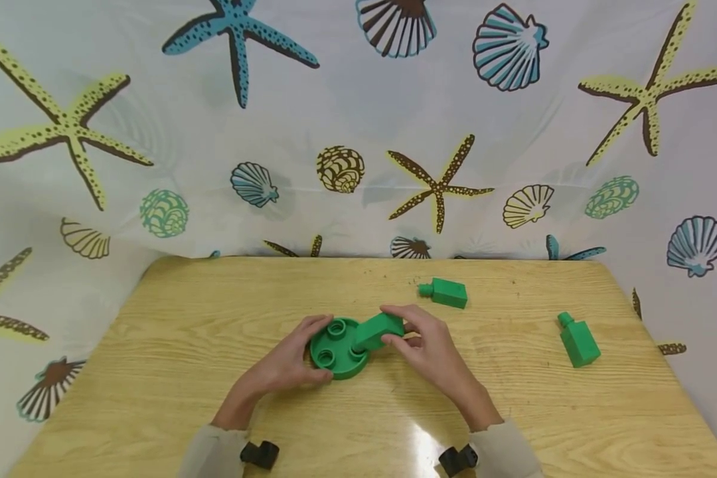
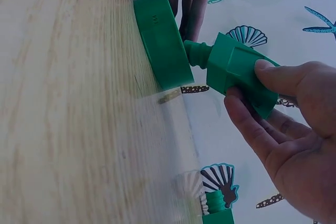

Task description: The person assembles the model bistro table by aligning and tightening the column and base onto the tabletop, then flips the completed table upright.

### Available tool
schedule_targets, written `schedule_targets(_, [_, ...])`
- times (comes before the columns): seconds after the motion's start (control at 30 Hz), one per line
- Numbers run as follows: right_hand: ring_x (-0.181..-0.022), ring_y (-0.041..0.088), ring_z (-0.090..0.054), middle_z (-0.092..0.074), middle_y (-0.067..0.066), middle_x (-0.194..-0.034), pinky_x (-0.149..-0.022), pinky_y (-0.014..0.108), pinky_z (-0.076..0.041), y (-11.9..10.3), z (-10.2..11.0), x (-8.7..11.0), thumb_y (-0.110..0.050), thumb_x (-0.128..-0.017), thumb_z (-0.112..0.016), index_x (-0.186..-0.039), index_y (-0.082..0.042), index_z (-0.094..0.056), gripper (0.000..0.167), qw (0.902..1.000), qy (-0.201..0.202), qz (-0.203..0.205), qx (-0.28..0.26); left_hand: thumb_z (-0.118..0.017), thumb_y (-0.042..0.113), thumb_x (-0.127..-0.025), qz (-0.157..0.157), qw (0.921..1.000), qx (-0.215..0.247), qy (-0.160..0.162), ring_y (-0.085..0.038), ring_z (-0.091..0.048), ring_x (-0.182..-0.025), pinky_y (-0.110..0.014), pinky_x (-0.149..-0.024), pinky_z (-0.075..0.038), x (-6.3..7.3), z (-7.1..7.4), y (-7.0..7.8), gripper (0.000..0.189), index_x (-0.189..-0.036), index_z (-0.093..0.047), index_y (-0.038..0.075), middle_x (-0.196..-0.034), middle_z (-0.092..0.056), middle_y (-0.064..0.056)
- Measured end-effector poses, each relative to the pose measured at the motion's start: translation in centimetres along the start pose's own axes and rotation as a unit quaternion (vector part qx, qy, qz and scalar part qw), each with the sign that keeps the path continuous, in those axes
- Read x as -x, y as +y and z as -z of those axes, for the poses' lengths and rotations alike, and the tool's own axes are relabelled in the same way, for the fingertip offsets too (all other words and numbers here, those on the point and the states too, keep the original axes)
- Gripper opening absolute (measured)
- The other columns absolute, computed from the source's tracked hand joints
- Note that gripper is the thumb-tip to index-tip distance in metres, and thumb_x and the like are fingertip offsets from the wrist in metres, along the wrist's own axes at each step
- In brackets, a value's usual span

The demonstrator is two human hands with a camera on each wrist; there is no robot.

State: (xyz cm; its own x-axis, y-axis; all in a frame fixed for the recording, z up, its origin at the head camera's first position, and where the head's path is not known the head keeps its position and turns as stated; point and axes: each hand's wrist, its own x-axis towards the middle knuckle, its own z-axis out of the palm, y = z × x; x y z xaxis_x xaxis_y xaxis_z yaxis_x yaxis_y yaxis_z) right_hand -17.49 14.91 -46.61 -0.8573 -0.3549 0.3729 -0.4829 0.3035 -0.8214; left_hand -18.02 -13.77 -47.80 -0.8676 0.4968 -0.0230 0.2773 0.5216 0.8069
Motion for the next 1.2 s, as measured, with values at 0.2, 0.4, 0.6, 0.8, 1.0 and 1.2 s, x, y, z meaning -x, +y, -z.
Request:
schedule_targets(0.2, [-0.097,0.027,-0.07,-0.067,0.009,-0.128,-0.076,0.029,-0.063,0.0,-0.3,0.0,-0.005,-0.092,-0.077,-0.137,-0.009,-0.065,0.046,0.9996,0.003,0.013,0.024,-0.087,0.01,-0.08,-0.001,1.0,-0.002,0.002,-0.041,-0.04,-0.141,-0.057,-0.114,-0.038,0.0,-0.1,0.0,0.095,-0.156,-0.033,-0.007,-0.156,-0.034,-0.023])
schedule_targets(0.4, [-0.104,0.025,-0.067,-0.068,0.007,-0.125,-0.077,0.031,-0.063,-0.3,-0.8,0.0,-0.005,-0.092,-0.077,-0.134,-0.009,-0.066,0.043,0.9977,0.002,0.059,0.034,-0.087,0.009,-0.08,-0.011,0.9999,0.0,-0.003,-0.041,-0.04,-0.14,-0.057,-0.113,-0.038,0.1,-0.5,0.3,0.094,-0.155,-0.034,-0.008,-0.155,-0.036,-0.024])
schedule_targets(0.6, [-0.109,0.022,-0.067,-0.067,0.005,-0.125,-0.08,0.036,-0.063,-0.6,-1.1,0.1,-0.004,-0.092,-0.077,-0.134,-0.009,-0.066,0.044,0.9955,0.008,0.087,0.036,-0.087,0.008,-0.08,-0.022,0.9997,0.008,-0.004,-0.042,-0.04,-0.14,-0.058,-0.113,-0.038,0.2,-0.6,0.4,0.094,-0.155,-0.033,-0.01,-0.154,-0.036,-0.025])
schedule_targets(0.8, [-0.11,0.02,-0.065,-0.067,0.003,-0.124,-0.082,0.033,-0.062,-0.3,-1.5,0.1,-0.006,-0.09,-0.079,-0.133,-0.01,-0.068,0.044,0.9944,0.003,0.091,0.054,-0.087,0.008,-0.081,-0.026,0.9996,0.01,-0.005,-0.043,-0.04,-0.14,-0.059,-0.113,-0.038,0.1,-0.7,0.3,0.094,-0.155,-0.033,-0.01,-0.155,-0.036,-0.025])
schedule_targets(1.0, [-0.115,0.018,-0.064,-0.065,0.002,-0.127,-0.088,0.031,-0.06,-0.2,-1.9,0.3,-0.008,-0.092,-0.078,-0.134,-0.009,-0.067,0.043,0.9951,-0.008,0.081,0.056,-0.086,0.008,-0.08,-0.027,0.9995,0.016,0.002,-0.042,-0.042,-0.139,-0.058,-0.113,-0.039,0.1,-1.0,0.3,0.093,-0.155,-0.033,-0.008,-0.155,-0.037,-0.024])
schedule_targets(1.2, [-0.124,0.023,-0.061,-0.064,0.002,-0.134,-0.095,0.037,-0.058,-0.4,-1.7,0.3,-0.002,-0.099,-0.066,-0.14,-0.011,-0.063,0.042,0.9977,-0.037,0.056,-0.002,-0.087,0.008,-0.08,-0.024,0.9993,0.026,0.011,-0.041,-0.04,-0.142,-0.058,-0.115,-0.037,0.3,-0.8,-0.1,0.093,-0.156,-0.035,-0.006,-0.155,-0.038,-0.022])
